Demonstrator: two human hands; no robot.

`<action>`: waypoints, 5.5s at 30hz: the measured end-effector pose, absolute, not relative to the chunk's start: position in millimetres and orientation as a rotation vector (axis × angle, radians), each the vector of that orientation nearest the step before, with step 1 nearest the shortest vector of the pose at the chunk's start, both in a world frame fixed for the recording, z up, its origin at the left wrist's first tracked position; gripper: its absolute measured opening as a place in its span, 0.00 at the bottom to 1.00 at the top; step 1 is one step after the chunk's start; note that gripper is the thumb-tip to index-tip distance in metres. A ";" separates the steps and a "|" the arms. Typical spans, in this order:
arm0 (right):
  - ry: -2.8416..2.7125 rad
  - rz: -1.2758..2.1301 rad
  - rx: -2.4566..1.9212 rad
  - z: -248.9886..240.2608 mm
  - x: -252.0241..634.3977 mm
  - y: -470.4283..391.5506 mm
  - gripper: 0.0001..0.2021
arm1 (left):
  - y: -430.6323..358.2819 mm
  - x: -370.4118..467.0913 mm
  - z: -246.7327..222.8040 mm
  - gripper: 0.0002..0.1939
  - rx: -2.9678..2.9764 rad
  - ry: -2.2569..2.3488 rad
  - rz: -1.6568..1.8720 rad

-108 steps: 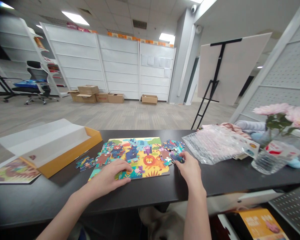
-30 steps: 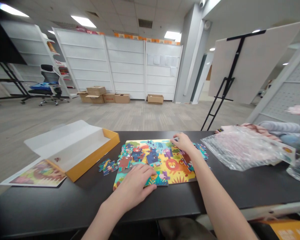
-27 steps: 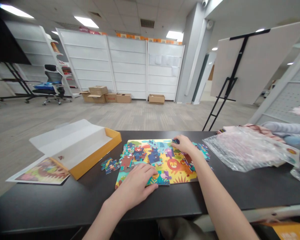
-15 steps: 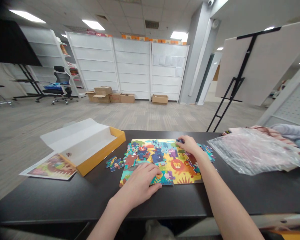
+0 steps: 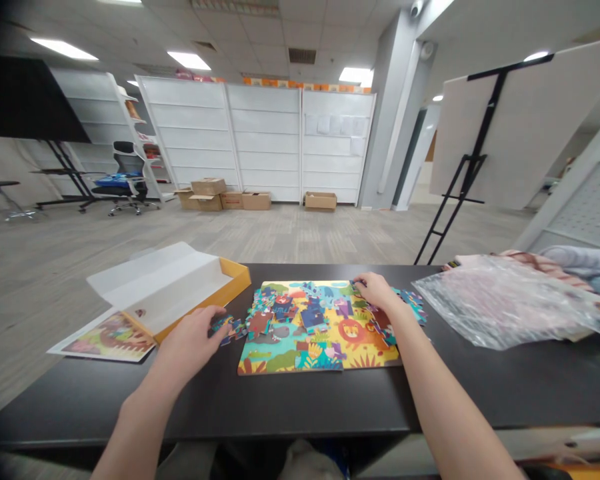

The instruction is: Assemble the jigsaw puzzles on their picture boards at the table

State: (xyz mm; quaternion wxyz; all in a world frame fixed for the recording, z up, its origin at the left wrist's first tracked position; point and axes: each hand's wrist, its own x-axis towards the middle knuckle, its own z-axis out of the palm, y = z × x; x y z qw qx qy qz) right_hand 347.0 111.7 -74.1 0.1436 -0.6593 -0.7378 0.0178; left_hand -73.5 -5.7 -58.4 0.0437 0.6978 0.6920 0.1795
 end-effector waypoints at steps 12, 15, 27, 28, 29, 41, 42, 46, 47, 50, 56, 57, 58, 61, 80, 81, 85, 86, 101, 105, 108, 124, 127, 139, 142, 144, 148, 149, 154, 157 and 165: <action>-2.143 0.018 -1.871 -72.1 345.5 108.8 0.13 | -8.1 -70.5 -59.1 0.16 2.072 2.246 0.352; -2.132 0.022 -1.861 -72.6 345.6 109.0 0.13 | -7.1 -72.1 -58.4 0.18 2.074 2.223 0.437; -2.061 0.111 -1.804 -74.8 345.0 108.3 0.10 | -4.4 -63.0 -52.5 0.22 2.086 2.205 0.740; -2.045 0.116 -1.797 -75.0 345.1 108.6 0.10 | -3.6 -62.9 -53.4 0.22 2.096 2.194 0.769; -2.024 0.120 -1.789 -74.8 345.2 108.7 0.09 | -2.7 -62.8 -54.4 0.22 2.109 2.181 0.798; -1.561 0.219 -1.558 -17.0 412.8 101.6 0.18 | 7.7 -66.3 -61.6 0.23 2.361 2.032 0.961; -1.575 0.208 -1.594 -14.5 422.6 99.9 0.17 | 9.1 -66.5 -62.1 0.23 2.393 2.026 0.957; -1.638 0.059 -1.816 -21.8 449.2 92.4 0.14 | 16.3 -65.1 -67.1 0.23 2.514 1.977 0.981; -1.687 0.039 -1.874 -26.2 453.3 90.6 0.13 | 18.2 -65.1 -69.6 0.23 2.539 1.951 0.998; -1.804 0.055 -2.038 -37.5 464.6 85.9 0.11 | 22.6 -67.9 -79.7 0.24 2.579 1.881 0.995; -1.977 0.299 -2.223 -45.9 483.4 80.7 0.18 | 21.7 -75.4 -96.2 0.29 2.595 1.882 0.900; -2.008 0.326 -2.212 -47.1 484.0 80.8 0.20 | 20.9 -75.1 -96.8 0.29 2.584 1.882 0.896; -2.030 0.344 -2.198 -48.4 483.8 81.2 0.22 | 20.2 -74.4 -96.9 0.29 2.571 1.879 0.894; -2.058 0.378 -2.158 -51.7 480.4 83.2 0.23 | 18.3 -70.6 -94.4 0.28 2.552 1.861 0.904; -1.709 0.589 -1.674 -25.9 464.9 75.5 0.14 | -4.6 106.7 -16.9 0.21 2.801 0.996 0.378; -1.669 0.624 -1.598 -25.7 455.0 77.1 0.16 | -2.3 117.8 -18.5 0.22 2.801 0.961 0.354; -1.588 0.802 -1.466 -33.6 410.7 86.9 0.19 | 13.2 140.0 -30.5 0.20 2.806 0.872 0.229; -1.565 0.846 -1.457 -36.7 401.4 89.1 0.19 | 19.0 141.3 -31.4 0.20 2.808 0.858 0.213; -1.347 1.137 -1.231 -66.3 357.6 96.7 0.19 | 133.0 162.8 -37.1 0.20 2.591 1.049 0.682; -1.337 1.105 -1.238 -73.0 358.1 102.3 0.18 | 145.2 160.9 -32.7 0.28 2.632 0.914 0.568; -1.347 1.078 -1.265 -76.8 359.8 105.4 0.15 | 154.2 162.4 -25.7 0.27 2.671 0.852 0.476; -2.187 0.155 -1.708 -66.8 362.5 88.7 0.11 | 173.3 151.2 -39.7 0.19 2.635 0.928 0.209; -2.176 0.161 -1.719 -66.8 361.4 88.5 0.10 | 172.3 152.4 -44.1 0.19 2.635 0.929 0.237; -2.176 0.195 -1.713 -65.9 361.3 87.3 0.11 | 174.4 154.4 -49.4 0.16 2.660 0.985 0.180; -2.186 0.197 -1.724 -65.6 360.3 86.6 0.12 | 173.7 155.5 -48.5 0.15 2.666 1.000 0.163; -2.204 0.192 -1.737 -65.7 359.6 85.7 0.14 | 172.4 156.3 -47.0 0.15 2.669 1.013 0.151; -2.254 0.148 -1.763 -64.7 358.0 83.0 0.15 | 168.2 157.9 -43.9 0.14 2.672 1.040 0.118; -2.270 0.130 -1.767 -64.0 357.5 82.4 0.15 | 166.9 158.3 -42.9 0.15 2.672 1.047 0.108; -2.332 0.043 -1.803 -60.3 353.9 80.2 0.15 | 154.3 159.2 -24.0 0.15 2.669 1.100 0.057; -2.339 0.032 -1.799 -57.9 352.1 78.7 0.15 | 135.9 163.5 2.5 0.15 2.674 1.121 0.026; -2.326 0.190 -1.804 -56.3 355.4 80.3 0.16 | 52.2 218.5 24.9 0.26 2.810 0.977 -0.452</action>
